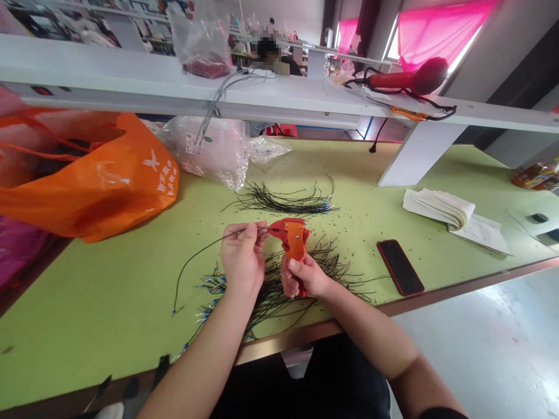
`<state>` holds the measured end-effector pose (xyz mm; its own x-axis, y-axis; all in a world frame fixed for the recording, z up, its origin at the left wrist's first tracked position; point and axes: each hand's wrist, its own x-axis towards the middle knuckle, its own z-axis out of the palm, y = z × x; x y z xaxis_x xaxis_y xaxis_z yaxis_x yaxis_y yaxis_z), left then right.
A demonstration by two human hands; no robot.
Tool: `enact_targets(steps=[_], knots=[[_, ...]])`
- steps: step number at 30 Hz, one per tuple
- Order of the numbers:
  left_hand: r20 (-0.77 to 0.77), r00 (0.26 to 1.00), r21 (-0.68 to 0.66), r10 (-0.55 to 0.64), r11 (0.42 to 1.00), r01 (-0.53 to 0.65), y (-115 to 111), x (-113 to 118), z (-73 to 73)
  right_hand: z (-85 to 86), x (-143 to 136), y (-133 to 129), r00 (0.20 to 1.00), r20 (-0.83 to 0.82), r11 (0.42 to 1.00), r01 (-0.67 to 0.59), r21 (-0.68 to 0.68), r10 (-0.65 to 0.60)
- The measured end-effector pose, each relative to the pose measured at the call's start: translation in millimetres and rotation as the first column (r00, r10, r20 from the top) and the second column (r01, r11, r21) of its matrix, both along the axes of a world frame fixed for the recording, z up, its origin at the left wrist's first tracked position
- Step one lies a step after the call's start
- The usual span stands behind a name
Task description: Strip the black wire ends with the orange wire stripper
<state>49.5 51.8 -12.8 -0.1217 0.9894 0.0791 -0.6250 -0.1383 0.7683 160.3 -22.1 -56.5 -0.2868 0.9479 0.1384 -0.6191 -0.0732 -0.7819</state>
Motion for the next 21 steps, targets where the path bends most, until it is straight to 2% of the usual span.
enact_targets(steps=[4, 9, 13, 16, 21], knots=[[-0.032, 0.999, -0.013, 0.028, 1.000, -0.028, 5, 2, -7.0, -7.8, -1, 7, 0.983, 0.158, 0.995, 0.100, -0.010, -0.097], [-0.088, 0.992, -0.022, 0.087, 0.996, -0.089, 11, 6, -14.7, -7.3, 2, 11, 0.957, 0.261, 0.985, 0.155, -0.075, -0.130], [-0.153, 0.980, 0.024, 0.125, 0.992, -0.122, 9, 9, -16.9, -8.4, 2, 13, 0.954, 0.236, 0.967, 0.221, -0.126, -0.187], [-0.198, 0.967, 0.078, 0.157, 0.986, -0.144, 6, 11, -18.7, -9.8, 3, 14, 0.959, 0.184, 0.966, 0.236, -0.104, -0.214], [-0.171, 0.969, 0.069, 0.177, 0.984, -0.167, 9, 9, -17.9, -3.9, 10, 12, 0.987, 0.094, 0.984, 0.142, -0.105, -0.132]])
